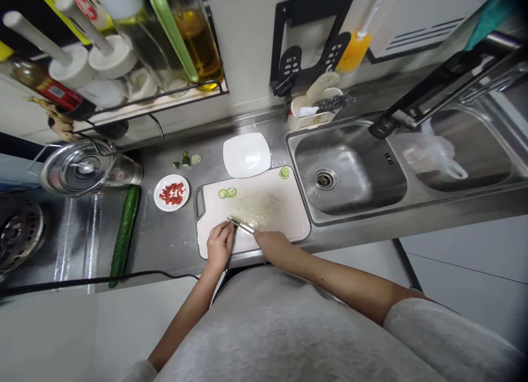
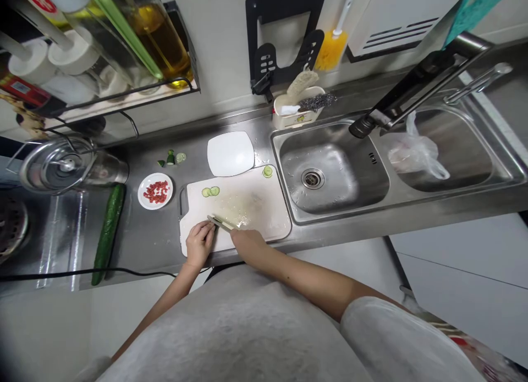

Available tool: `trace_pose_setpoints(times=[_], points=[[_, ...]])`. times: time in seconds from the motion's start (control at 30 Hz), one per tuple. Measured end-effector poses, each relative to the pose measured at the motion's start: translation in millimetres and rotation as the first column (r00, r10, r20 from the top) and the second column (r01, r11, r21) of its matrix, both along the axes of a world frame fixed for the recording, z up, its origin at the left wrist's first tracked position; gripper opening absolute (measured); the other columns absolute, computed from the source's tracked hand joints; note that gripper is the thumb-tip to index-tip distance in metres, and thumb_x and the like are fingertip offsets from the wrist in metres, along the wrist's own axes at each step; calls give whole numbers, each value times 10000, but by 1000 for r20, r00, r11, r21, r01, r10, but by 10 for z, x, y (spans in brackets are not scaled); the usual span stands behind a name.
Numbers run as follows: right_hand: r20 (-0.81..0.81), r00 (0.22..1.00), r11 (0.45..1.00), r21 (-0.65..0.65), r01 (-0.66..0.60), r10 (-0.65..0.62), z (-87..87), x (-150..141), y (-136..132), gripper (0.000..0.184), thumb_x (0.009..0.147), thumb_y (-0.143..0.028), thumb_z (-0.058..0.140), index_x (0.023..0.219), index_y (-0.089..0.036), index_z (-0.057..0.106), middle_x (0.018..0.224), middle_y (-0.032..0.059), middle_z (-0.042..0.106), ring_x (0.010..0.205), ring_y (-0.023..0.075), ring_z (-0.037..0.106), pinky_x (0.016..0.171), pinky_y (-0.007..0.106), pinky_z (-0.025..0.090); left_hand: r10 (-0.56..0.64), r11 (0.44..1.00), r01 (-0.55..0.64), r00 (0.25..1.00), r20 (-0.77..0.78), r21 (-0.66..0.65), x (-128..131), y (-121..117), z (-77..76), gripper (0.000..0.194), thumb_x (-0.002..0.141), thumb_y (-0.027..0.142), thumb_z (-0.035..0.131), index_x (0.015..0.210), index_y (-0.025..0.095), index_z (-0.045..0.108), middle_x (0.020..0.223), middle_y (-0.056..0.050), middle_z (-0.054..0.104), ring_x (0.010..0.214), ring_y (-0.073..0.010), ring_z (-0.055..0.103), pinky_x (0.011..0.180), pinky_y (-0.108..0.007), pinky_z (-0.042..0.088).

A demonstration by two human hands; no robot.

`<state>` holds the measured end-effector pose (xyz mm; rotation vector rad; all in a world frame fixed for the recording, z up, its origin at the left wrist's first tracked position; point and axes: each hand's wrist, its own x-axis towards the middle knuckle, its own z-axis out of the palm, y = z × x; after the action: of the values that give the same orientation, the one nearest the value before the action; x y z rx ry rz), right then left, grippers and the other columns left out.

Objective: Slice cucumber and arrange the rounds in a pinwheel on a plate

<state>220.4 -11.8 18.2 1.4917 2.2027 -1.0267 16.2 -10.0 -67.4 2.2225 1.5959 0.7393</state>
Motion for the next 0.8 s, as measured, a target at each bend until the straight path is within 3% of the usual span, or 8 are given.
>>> trace_pose_setpoints(times=[0.8], points=[[-16, 999, 999, -14, -36, 36, -134, 47, 74, 310, 862, -54, 406, 1130, -118, 546, 911, 137, 702, 895, 236, 680, 737, 312, 494, -6, 1000, 7, 1000, 14, -27, -5, 16, 19, 243, 919, 279, 490, 1045, 213, 688, 1041, -83, 683, 974, -185, 619, 892, -359, 505]])
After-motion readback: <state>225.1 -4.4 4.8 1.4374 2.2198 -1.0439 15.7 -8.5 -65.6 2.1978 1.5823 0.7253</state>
